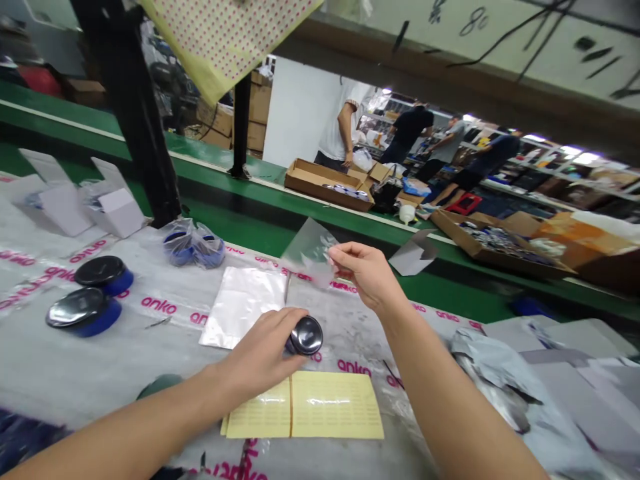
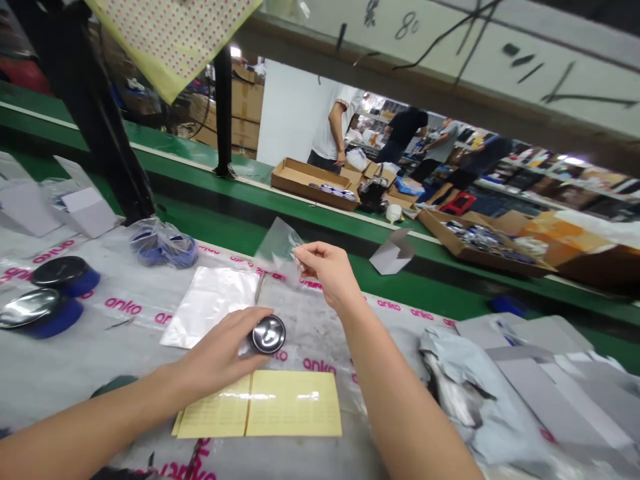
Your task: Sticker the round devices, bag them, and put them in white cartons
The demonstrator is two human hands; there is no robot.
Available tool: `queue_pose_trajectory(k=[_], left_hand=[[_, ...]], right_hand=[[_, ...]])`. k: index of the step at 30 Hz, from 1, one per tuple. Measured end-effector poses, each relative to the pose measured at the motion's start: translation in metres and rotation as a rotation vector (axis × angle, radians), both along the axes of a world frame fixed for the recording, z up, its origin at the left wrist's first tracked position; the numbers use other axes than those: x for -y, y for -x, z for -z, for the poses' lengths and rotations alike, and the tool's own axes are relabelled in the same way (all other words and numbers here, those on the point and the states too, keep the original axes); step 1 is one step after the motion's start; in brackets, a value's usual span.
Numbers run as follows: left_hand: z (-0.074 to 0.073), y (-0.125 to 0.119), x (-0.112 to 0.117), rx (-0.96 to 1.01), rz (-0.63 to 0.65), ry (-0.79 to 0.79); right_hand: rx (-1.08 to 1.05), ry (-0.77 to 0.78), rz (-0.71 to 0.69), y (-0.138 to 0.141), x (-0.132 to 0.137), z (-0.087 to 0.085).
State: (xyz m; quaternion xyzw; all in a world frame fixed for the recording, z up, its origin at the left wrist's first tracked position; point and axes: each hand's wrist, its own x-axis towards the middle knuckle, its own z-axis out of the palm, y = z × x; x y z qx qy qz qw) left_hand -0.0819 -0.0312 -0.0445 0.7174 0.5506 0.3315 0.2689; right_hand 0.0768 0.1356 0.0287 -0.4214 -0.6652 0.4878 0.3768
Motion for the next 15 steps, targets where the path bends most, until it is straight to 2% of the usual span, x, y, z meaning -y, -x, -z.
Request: queue_pose_trajectory(k=[3, 6, 10, 12, 15], left_hand=[[-0.007, 0.001, -0.003, 0.009, 0.018, 0.076], [-0.022, 0.007, -0.01, 0.084, 0.002, 0.177], [-0.05, -0.005, -0.036, 0.303, -0.08, 0.143], [-0.06, -0.019, -0.053, 0.417, -0.028, 0.127], [-0.066, -0.034, -0.073, 0.51, 0.074, 0.172]], right_hand=[[-0.079, 0.045, 0.052, -0.035, 0.013, -0.004], [-0.15, 0.035, 0.117, -0.056, 0.031, 0.003], [-0.203, -0.089, 0.113, -0.059, 0.051, 0.019], [-0.189, -0.118, 0.07, -0.055, 0.056, 0.024], [-0.211, -0.093, 0.052, -0.053, 0.057, 0.03]])
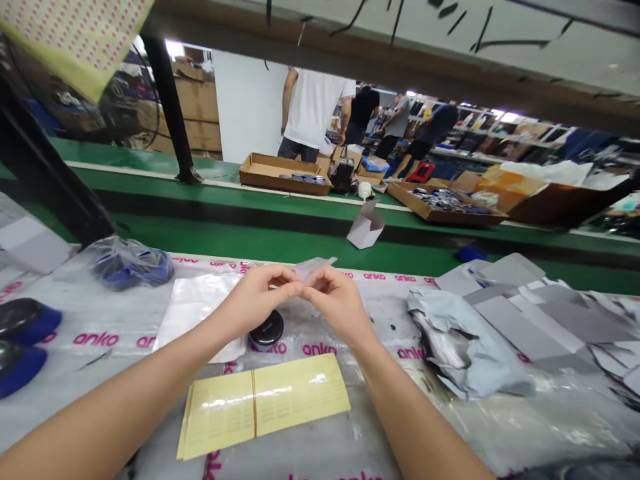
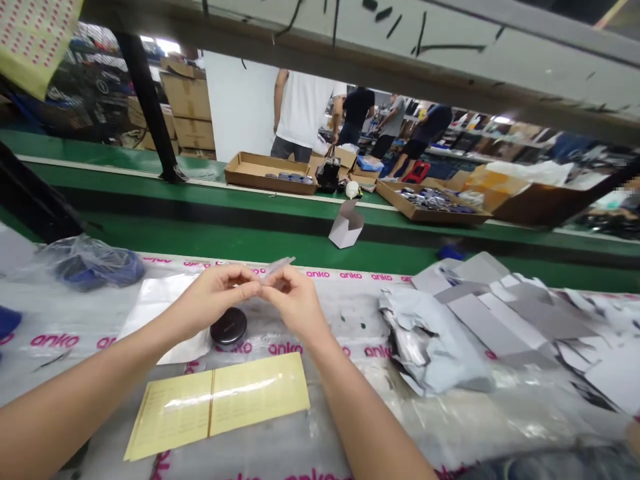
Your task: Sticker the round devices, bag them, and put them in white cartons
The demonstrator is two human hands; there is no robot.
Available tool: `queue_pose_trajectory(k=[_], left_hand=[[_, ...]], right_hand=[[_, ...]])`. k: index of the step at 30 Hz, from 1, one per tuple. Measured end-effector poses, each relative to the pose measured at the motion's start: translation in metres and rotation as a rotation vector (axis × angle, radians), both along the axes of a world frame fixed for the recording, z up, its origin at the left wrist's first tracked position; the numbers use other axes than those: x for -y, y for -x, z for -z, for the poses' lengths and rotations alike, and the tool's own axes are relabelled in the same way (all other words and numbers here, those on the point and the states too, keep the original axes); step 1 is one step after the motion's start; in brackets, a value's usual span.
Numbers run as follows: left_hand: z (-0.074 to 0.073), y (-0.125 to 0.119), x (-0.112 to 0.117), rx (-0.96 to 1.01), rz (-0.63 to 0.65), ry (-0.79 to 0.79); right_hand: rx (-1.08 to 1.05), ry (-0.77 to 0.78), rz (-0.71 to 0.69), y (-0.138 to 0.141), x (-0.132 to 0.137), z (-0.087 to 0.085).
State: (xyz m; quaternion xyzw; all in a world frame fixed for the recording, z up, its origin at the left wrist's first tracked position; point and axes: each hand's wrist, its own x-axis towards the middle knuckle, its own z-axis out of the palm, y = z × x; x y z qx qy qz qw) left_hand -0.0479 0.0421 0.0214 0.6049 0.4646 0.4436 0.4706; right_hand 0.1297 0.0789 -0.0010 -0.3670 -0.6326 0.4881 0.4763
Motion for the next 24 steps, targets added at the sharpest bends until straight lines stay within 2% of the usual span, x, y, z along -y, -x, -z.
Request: queue_pose_trajectory(k=[2, 6, 10, 12, 16, 20, 24], left_hand=[[-0.001, -0.003, -0.007, 0.048, 0.01, 0.066], [-0.001, -0.007, -0.009, 0.179, -0.062, 0.218], [0.001, -0.017, -0.013, 0.081, 0.013, 0.159], [0.003, -0.018, -0.016, 0.08, 0.006, 0.141], [0.008, -0.015, -0.02, 0.253, -0.077, 0.281], [0.011, -0.014, -0.015, 0.462, -0.199, 0.371], [0.012, -0.013, -0.012, 0.588, -0.274, 0.375]], right_hand=[[-0.041, 0.052, -0.04, -0.003, -0.003, 0.004], [-0.035, 0.128, -0.082, -0.008, -0.005, 0.013], [0.016, 0.089, -0.029, -0.005, 0.002, 0.016], [0.015, 0.077, -0.001, -0.003, 0.003, 0.016], [-0.121, 0.127, 0.071, -0.005, 0.0, 0.017], [-0.274, 0.274, 0.095, -0.002, 0.001, 0.021], [-0.205, 0.354, 0.031, 0.006, 0.006, 0.021]])
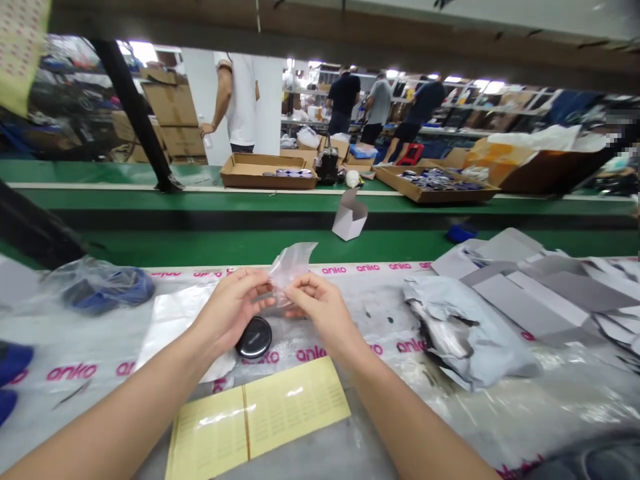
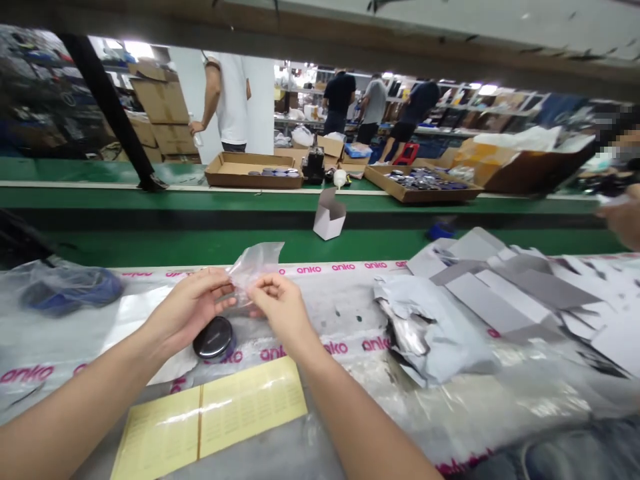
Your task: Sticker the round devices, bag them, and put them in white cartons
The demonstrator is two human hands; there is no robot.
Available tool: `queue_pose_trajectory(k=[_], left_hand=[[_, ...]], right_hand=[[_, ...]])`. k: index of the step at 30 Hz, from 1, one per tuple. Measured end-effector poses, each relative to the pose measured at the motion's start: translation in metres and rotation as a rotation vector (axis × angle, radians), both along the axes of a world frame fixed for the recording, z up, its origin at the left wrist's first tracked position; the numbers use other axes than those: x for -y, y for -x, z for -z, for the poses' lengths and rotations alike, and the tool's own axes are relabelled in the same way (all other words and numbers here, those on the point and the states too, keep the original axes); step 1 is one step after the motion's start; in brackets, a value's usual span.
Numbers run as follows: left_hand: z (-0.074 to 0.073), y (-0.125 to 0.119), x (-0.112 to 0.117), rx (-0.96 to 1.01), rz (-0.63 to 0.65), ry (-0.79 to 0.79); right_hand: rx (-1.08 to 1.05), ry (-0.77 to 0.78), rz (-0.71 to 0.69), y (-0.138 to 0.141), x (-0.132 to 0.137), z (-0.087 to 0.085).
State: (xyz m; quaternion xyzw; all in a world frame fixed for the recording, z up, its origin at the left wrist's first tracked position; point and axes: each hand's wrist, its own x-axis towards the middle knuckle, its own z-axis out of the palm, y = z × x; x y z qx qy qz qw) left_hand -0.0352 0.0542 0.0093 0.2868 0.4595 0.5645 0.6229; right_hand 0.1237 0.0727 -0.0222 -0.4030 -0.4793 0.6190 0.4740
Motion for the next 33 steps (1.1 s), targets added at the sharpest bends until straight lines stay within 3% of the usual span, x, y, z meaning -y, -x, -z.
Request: queue_pose_trajectory(k=[5, 7, 12, 17, 21, 23, 26, 28, 33], left_hand=[[-0.001, 0.008, 0.003, -0.304, 0.002, -0.109], [-0.001, 0.012, 0.003, -0.385, 0.005, -0.165], [0.001, 0.018, 0.0, -0.347, -0.027, -0.137], [0.004, 0.023, 0.001, -0.284, 0.014, -0.111], [0.006, 0.036, -0.002, -0.177, -0.109, -0.103], [0.007, 0.046, -0.006, -0.11, -0.178, -0.078], [0.008, 0.059, -0.011, -0.06, -0.257, -0.066], [0.009, 0.065, -0.013, -0.05, -0.28, -0.083], [0.017, 0.065, -0.014, -0.119, -0.292, -0.116]], right_hand=[[0.311, -0.306, 0.027, 0.007, 0.002, -0.004], [0.354, -0.361, 0.009, 0.007, 0.0, -0.004], [0.21, -0.243, 0.08, 0.004, -0.005, -0.002], [0.195, -0.264, 0.109, 0.007, -0.006, 0.001], [0.201, -0.288, 0.146, 0.002, -0.001, 0.003], [0.292, -0.302, 0.027, -0.002, 0.004, 0.004], [0.511, -0.386, -0.314, -0.002, 0.014, 0.006], [0.595, -0.446, -0.453, 0.002, 0.019, 0.008], [0.461, -0.405, -0.457, 0.003, 0.026, 0.001]])
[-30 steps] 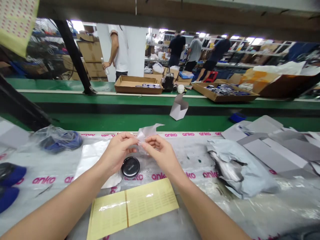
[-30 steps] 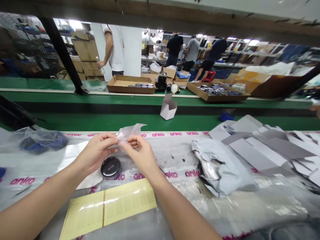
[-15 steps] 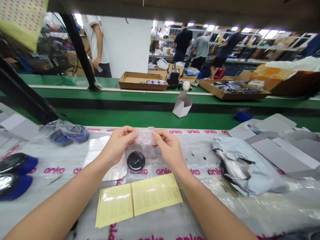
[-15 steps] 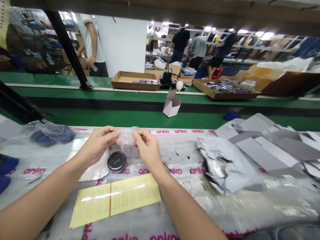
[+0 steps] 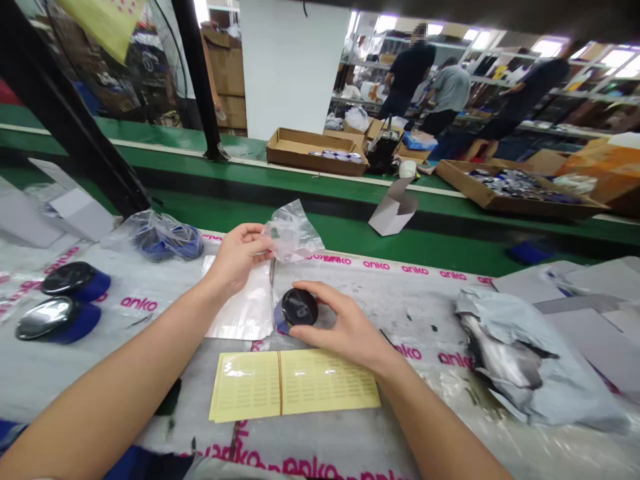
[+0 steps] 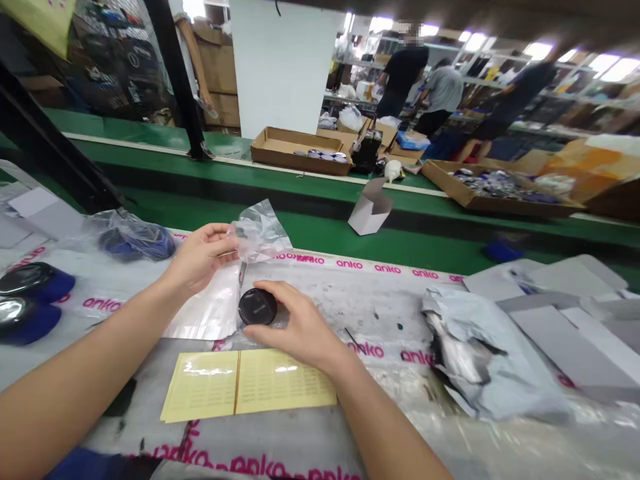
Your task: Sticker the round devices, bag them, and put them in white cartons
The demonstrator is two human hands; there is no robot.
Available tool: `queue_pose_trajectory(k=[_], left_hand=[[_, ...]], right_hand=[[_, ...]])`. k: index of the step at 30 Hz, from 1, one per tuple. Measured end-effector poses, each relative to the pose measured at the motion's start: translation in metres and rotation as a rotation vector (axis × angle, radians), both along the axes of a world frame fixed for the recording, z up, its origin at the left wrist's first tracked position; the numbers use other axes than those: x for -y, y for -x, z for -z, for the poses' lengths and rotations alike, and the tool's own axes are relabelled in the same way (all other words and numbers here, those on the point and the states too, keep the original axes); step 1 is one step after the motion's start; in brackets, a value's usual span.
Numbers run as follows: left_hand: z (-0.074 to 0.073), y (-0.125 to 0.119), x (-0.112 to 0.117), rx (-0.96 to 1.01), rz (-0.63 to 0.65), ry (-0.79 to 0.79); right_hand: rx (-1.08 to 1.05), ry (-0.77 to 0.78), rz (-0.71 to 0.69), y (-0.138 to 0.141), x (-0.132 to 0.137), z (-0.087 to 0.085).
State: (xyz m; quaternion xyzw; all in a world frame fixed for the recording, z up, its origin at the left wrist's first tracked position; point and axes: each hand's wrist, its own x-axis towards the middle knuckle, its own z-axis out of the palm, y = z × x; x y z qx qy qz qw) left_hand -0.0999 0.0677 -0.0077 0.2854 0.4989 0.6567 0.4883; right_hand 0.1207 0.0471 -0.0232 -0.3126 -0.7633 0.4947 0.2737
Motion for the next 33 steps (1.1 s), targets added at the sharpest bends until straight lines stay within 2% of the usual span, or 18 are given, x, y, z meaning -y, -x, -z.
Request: queue_pose_trajectory(k=[3, 6, 11, 17, 22, 25, 28, 33], left_hand=[[0.007, -0.007, 0.002, -0.076, 0.041, -0.005], [0.014, -0.017, 0.006, -0.15, 0.097, -0.019], [0.016, -0.027, 0.012, -0.19, 0.163, -0.007], [0.011, -0.035, 0.016, -0.159, 0.215, -0.023], [0.009, -0.039, 0.022, -0.134, 0.33, -0.057], [0.01, -0.037, 0.023, -0.24, 0.402, -0.126], [0.011, -0.033, 0.023, -0.391, 0.428, -0.209], [0.014, -0.033, 0.024, -0.505, 0.429, -0.332]], right_hand=[[-0.256, 0.15, 0.034, -0.006, 0.001, -0.009], [-0.407, 0.146, 0.078, -0.01, 0.002, -0.012], [-0.352, -0.013, 0.212, -0.008, 0.002, -0.008], [-0.277, -0.005, 0.283, -0.01, -0.003, -0.008], [-0.051, -0.31, 0.284, -0.013, -0.001, 0.0], [0.023, -0.382, 0.287, -0.013, -0.001, 0.005], [0.035, -0.365, 0.273, -0.013, -0.005, 0.006], [-0.056, -0.141, 0.46, -0.012, -0.009, 0.005]])
